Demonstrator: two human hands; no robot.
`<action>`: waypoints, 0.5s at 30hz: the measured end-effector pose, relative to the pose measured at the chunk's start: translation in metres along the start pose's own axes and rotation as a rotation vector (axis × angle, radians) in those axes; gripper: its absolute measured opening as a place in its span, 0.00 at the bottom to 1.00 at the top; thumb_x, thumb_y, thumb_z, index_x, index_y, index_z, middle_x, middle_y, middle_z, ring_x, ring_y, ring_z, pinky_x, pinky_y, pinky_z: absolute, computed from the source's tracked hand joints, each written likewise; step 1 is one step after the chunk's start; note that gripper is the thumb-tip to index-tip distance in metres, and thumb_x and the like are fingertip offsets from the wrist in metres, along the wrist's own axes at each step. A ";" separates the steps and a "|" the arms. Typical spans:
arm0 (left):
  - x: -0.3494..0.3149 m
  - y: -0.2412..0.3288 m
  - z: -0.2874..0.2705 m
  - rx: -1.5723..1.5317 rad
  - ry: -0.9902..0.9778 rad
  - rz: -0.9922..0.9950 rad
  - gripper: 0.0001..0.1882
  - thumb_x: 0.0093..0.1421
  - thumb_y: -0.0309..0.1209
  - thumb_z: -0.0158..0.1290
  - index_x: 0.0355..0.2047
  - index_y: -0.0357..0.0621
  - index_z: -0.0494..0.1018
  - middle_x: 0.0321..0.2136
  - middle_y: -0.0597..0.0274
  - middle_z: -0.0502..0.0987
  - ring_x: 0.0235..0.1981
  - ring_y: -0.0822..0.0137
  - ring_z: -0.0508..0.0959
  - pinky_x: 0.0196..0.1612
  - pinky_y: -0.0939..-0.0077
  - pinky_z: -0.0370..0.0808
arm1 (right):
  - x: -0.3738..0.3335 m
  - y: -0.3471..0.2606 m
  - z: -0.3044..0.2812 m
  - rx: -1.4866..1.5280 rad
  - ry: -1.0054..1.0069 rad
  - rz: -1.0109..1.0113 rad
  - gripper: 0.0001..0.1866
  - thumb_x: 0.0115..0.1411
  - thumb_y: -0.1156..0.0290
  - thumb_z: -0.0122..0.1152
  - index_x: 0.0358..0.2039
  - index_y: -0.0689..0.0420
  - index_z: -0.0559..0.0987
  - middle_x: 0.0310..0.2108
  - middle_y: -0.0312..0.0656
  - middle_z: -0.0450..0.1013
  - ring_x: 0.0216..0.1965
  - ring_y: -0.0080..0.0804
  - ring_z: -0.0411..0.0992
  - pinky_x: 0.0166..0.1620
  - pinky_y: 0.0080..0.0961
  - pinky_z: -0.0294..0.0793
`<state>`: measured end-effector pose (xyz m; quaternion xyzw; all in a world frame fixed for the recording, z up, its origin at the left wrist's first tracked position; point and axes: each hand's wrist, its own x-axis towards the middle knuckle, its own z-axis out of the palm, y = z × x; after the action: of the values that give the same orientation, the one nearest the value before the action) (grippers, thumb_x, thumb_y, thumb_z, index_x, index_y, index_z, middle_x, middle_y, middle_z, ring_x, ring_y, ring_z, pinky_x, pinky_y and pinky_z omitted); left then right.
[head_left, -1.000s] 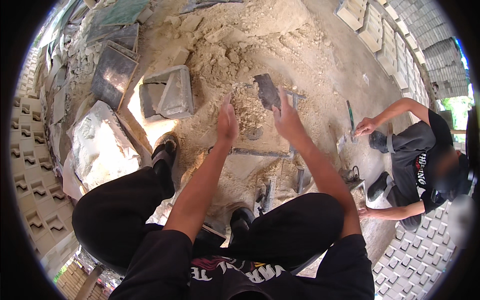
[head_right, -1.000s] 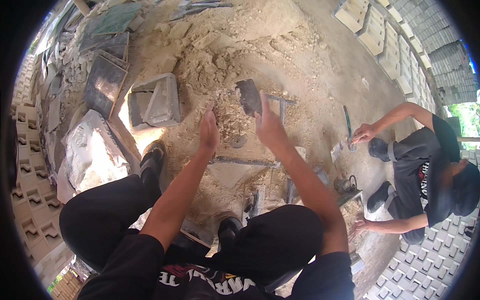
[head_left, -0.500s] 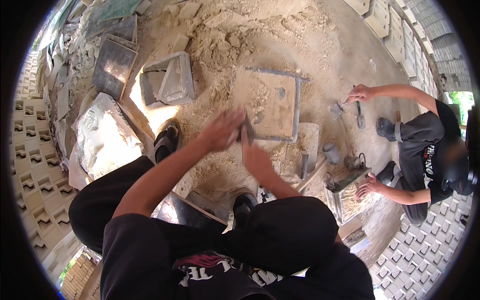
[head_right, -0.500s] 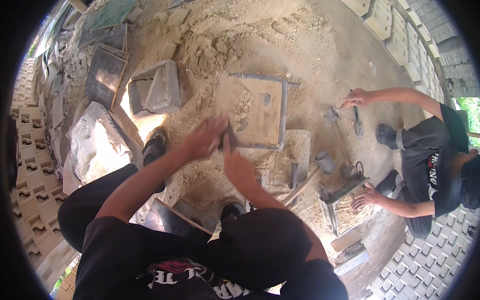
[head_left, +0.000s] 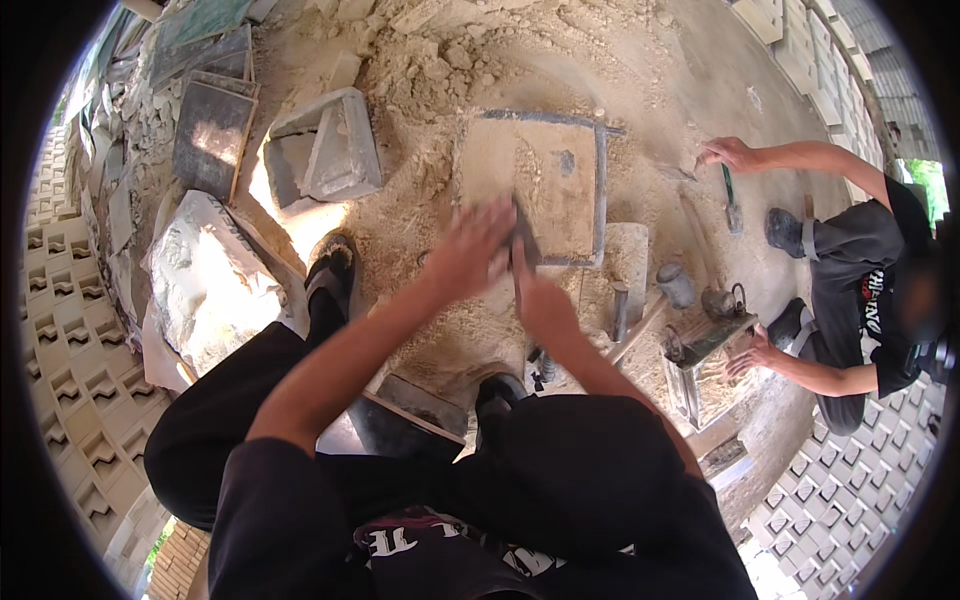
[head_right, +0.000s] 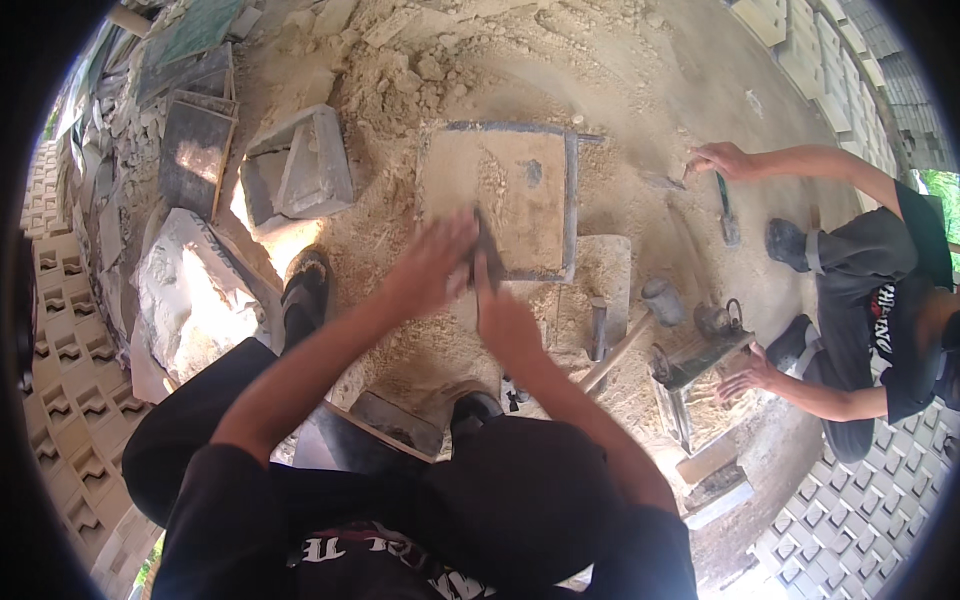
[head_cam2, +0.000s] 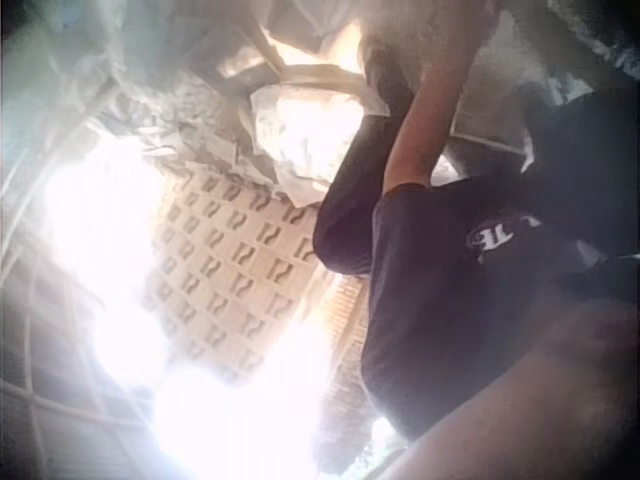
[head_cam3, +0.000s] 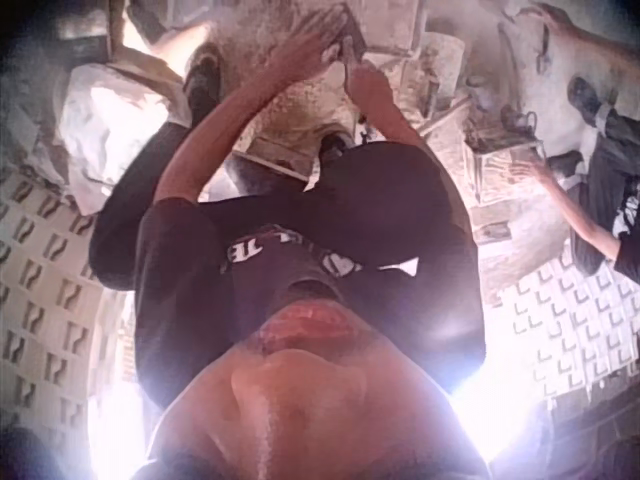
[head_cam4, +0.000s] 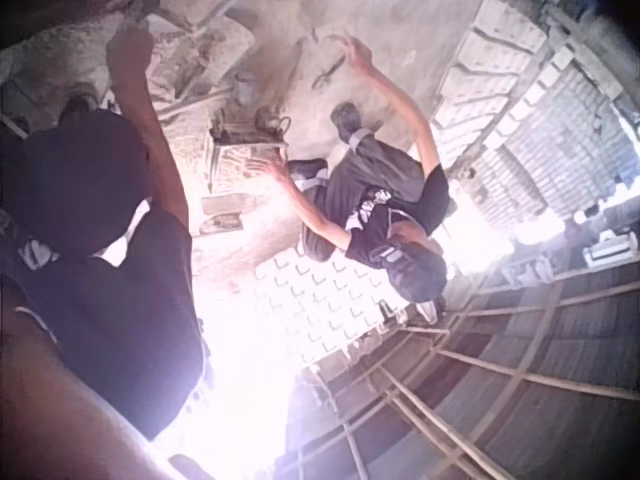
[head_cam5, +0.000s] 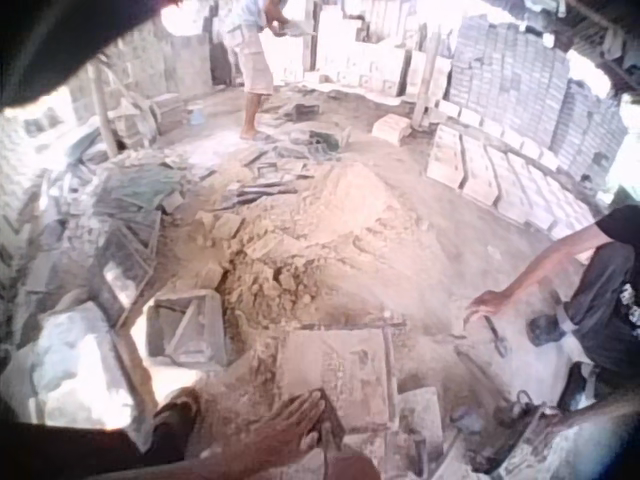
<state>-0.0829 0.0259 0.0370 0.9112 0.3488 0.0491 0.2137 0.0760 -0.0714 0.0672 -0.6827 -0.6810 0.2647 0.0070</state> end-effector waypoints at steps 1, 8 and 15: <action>-0.026 0.022 0.009 -0.016 -0.021 -0.024 0.35 0.66 0.45 0.36 0.68 0.39 0.47 0.70 0.53 0.45 0.71 0.55 0.44 0.71 0.57 0.39 | -0.024 -0.001 0.000 0.024 -0.023 -0.018 0.31 0.60 0.74 0.45 0.66 0.58 0.58 0.24 0.59 0.73 0.26 0.56 0.75 0.32 0.49 0.75; 0.083 -0.013 -0.047 0.218 0.019 -0.054 0.31 0.70 0.44 0.22 0.69 0.42 0.42 0.71 0.61 0.41 0.71 0.63 0.38 0.71 0.58 0.36 | 0.083 0.016 -0.063 0.135 0.162 -0.062 0.28 0.60 0.75 0.46 0.62 0.59 0.61 0.23 0.61 0.73 0.28 0.59 0.75 0.33 0.50 0.74; -0.002 0.038 0.033 0.153 0.114 0.044 0.36 0.63 0.44 0.40 0.67 0.37 0.49 0.69 0.50 0.46 0.71 0.56 0.45 0.70 0.54 0.39 | -0.025 0.025 -0.014 0.098 -0.108 0.091 0.32 0.62 0.71 0.47 0.67 0.55 0.56 0.33 0.65 0.72 0.27 0.58 0.74 0.31 0.48 0.75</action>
<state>-0.0527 -0.0124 0.0237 0.9281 0.3430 0.0785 0.1220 0.1057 -0.0918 0.0791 -0.6965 -0.6350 0.3341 -0.0083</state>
